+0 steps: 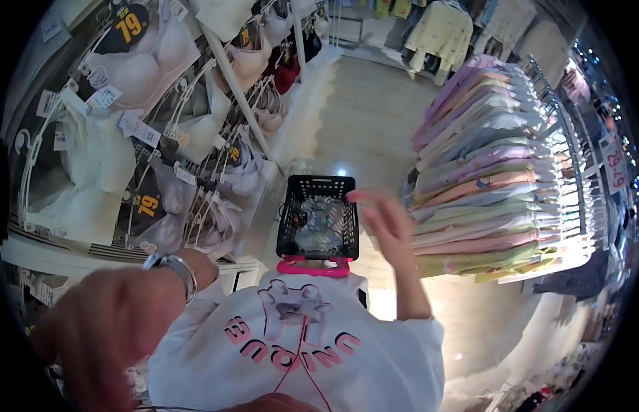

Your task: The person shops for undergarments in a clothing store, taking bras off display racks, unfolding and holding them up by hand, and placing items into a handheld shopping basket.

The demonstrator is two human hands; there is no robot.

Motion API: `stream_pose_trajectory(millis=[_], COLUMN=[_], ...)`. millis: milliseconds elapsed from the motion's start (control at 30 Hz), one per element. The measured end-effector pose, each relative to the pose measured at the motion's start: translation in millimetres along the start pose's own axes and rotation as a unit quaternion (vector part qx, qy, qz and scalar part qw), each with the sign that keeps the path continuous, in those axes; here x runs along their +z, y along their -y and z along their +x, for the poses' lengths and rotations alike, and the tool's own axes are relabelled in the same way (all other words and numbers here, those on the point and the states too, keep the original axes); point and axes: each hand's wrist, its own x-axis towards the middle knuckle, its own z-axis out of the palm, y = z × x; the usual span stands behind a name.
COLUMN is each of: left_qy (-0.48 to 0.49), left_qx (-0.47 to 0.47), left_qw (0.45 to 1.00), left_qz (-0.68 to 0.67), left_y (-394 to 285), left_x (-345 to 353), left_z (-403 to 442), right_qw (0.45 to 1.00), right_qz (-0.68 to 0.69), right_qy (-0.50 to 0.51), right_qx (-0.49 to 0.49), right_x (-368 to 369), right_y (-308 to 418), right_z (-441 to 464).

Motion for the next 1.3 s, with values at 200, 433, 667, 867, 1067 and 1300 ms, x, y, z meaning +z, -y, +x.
stream_pose_trajectory(millis=[200,433,667,867,1067,1300], left_qy=[-0.003,-0.005,0.024,0.078,-0.09,0.157], left_qx=[0.053,0.073,0.083,0.098,0.038,-0.42], left_qw=[0.998,0.996,0.984,0.952,0.991,0.836], left_qz=[-0.02,-0.05,-0.159,-0.279,-0.087,0.315], left_y=[-6,0,38,90,143,241], left_x=[20,31,43,76,102,97], left_z=[-5,-5,-3,-11,-97,-315], right_qw=[0.892,0.819,0.754,0.46,0.69,0.836], right_qz=[0.196,0.172,-0.015,-0.115,-0.518,-0.4], right_qy=[0.078,0.086,-0.009,-0.249,-0.267,-0.347], right_qx=[-0.401,-0.54,-0.657,-0.844,-0.431,0.146], right_x=[4,4,28,46,22,40], right_y=[168,238,269,256,158,-38], right_z=[3,-22,-72,-84,-158,-185])
